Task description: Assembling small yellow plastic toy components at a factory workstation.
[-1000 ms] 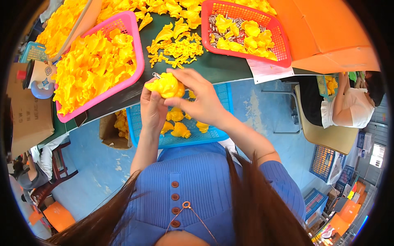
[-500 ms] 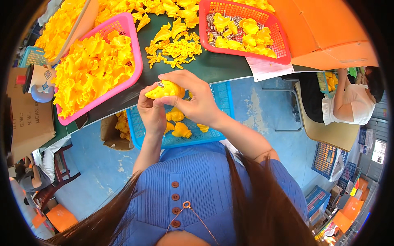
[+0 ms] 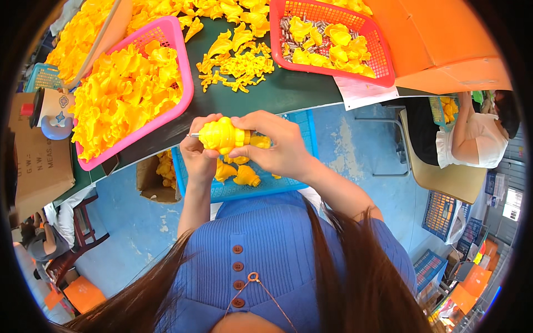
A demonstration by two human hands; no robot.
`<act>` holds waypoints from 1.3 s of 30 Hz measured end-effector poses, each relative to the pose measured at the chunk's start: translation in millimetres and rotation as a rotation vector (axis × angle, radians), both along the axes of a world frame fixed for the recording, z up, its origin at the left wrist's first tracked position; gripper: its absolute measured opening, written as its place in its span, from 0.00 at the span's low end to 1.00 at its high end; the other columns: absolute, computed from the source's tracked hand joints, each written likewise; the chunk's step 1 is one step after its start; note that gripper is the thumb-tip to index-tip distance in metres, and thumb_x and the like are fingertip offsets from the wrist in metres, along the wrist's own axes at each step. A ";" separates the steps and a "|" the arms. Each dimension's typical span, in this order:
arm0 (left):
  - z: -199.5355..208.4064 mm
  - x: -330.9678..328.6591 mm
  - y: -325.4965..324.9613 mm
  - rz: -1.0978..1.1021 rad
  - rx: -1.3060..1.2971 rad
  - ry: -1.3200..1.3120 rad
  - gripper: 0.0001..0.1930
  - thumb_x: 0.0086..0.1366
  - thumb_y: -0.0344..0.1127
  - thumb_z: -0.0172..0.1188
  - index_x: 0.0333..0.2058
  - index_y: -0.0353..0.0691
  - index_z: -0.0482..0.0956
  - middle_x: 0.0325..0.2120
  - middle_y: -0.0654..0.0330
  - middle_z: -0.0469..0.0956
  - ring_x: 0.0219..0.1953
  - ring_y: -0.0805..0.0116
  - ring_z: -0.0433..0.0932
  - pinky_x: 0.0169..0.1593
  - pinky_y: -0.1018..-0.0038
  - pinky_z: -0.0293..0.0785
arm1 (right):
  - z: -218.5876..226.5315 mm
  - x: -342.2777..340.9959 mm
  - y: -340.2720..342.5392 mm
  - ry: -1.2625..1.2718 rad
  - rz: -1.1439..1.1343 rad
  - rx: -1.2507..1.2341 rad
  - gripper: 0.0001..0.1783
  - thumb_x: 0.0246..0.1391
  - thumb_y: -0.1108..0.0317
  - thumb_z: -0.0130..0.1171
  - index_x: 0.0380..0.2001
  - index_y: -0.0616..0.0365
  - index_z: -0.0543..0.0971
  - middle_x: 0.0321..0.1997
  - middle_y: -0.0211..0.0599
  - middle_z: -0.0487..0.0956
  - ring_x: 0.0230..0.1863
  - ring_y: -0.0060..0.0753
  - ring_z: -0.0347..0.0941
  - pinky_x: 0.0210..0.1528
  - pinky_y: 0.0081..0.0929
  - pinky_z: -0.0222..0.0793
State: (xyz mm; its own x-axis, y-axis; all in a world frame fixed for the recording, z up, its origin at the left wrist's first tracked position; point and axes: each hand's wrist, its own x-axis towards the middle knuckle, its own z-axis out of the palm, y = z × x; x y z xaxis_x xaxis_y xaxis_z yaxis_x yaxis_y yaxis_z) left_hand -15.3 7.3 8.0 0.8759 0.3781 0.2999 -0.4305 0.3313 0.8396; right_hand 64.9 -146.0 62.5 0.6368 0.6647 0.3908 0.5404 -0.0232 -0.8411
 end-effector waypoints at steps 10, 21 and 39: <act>7.7 -19.8 6.3 -0.160 1.004 0.535 0.29 0.45 0.38 0.69 0.48 0.40 0.74 0.42 0.56 0.75 0.45 0.61 0.74 0.48 0.71 0.69 | 34.9 146.9 67.0 -0.291 -0.042 -0.442 0.16 0.49 0.57 0.60 0.34 0.58 0.80 0.26 0.36 0.80 0.29 0.25 0.76 0.33 0.22 0.70; 17.2 -17.6 9.9 -0.098 0.699 0.405 0.19 0.52 0.29 0.63 0.45 0.39 0.76 0.39 0.55 0.77 0.42 0.63 0.75 0.46 0.72 0.70 | -35.3 411.2 164.4 0.661 -0.119 -0.065 0.12 0.51 0.58 0.53 0.24 0.55 0.72 0.16 0.35 0.70 0.16 0.31 0.66 0.16 0.30 0.62; -0.3 3.4 -12.4 -0.064 -0.426 0.199 0.27 0.65 0.36 0.51 0.60 0.39 0.54 0.57 0.51 0.61 0.54 0.65 0.67 0.56 0.71 0.65 | -15.1 8.3 20.9 -0.350 -0.027 -0.049 0.08 0.40 0.75 0.63 0.26 0.58 0.74 0.30 0.37 0.74 0.31 0.39 0.71 0.33 0.29 0.67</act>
